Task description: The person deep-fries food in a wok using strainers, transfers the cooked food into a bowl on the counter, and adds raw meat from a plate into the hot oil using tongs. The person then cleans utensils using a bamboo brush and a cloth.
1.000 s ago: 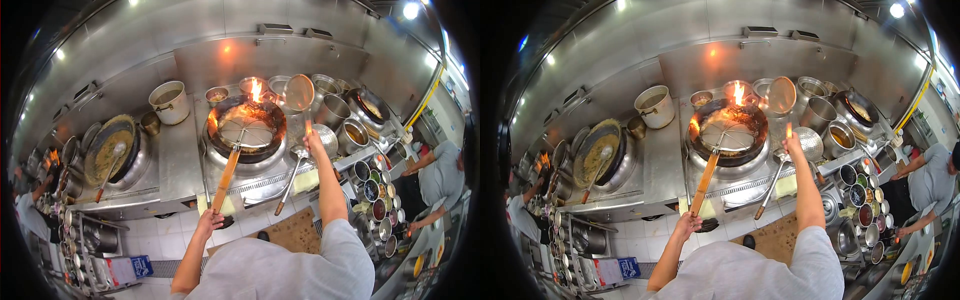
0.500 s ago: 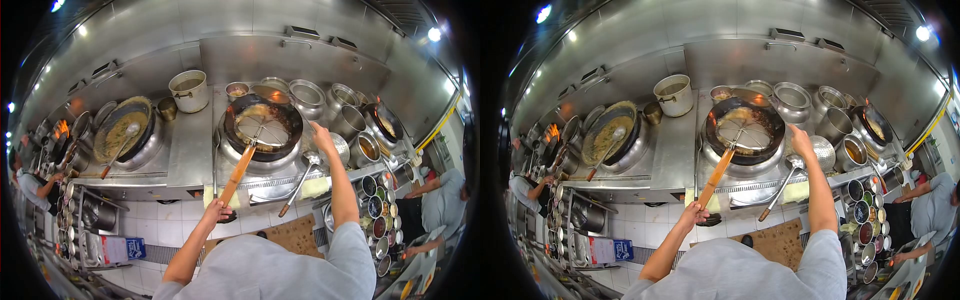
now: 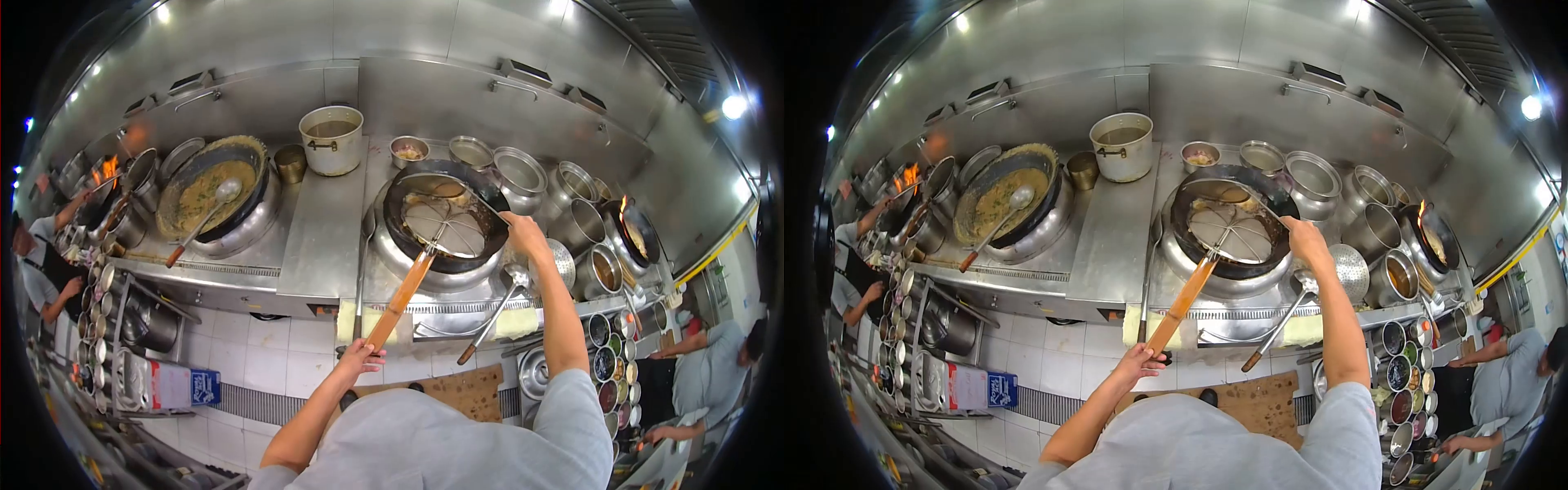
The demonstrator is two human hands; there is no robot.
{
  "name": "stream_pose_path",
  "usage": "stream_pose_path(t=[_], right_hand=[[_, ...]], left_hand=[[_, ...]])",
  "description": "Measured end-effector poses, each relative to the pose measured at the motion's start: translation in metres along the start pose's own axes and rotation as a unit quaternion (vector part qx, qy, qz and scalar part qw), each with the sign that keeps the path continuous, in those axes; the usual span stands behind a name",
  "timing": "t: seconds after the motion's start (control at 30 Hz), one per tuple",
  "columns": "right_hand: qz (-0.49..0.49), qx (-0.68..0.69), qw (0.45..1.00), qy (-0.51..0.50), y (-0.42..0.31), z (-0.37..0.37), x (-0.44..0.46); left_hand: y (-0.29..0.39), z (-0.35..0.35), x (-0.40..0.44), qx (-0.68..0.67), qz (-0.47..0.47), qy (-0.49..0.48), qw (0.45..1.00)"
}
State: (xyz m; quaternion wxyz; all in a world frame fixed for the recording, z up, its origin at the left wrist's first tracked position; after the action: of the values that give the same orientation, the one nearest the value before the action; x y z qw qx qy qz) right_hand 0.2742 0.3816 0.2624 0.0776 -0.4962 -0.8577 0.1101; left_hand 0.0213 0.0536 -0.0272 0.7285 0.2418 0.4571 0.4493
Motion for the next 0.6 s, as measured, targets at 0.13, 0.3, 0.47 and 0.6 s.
stream_pose_path(t=[0.13, 0.3, 0.47, 0.6], right_hand=[[-0.013, -0.031, 0.999, -0.011, 0.005, 0.010, 0.009], [0.055, -0.003, 0.996, 0.075, 0.039, 0.013, 0.013], [0.112, -0.074, 0.990, 0.047, 0.061, 0.026, 0.014], [0.133, -0.085, 0.987, 0.040, 0.045, -0.014, -0.042]], left_hand=[[0.009, -0.007, -0.002, -0.010, 0.017, 0.008, 1.000], [0.012, 0.003, -0.007, 0.022, 0.003, 0.000, 1.000], [0.004, 0.000, -0.004, 0.024, -0.001, -0.001, 1.000], [0.019, -0.020, 0.000, 0.008, 0.038, 0.021, 0.999]])
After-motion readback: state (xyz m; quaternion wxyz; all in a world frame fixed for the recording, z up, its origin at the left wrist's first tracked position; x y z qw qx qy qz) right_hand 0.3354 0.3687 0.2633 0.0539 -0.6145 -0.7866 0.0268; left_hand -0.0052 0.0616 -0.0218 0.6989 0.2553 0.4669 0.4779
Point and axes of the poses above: each hand's wrist, its own x-axis towards the middle knuckle, its own z-axis out of the palm, y = z × x, the point moved 9 cm from there along x, towards the middle knuckle, and after that the axes turned 11 degrees about -y, right-handed, at the moved point
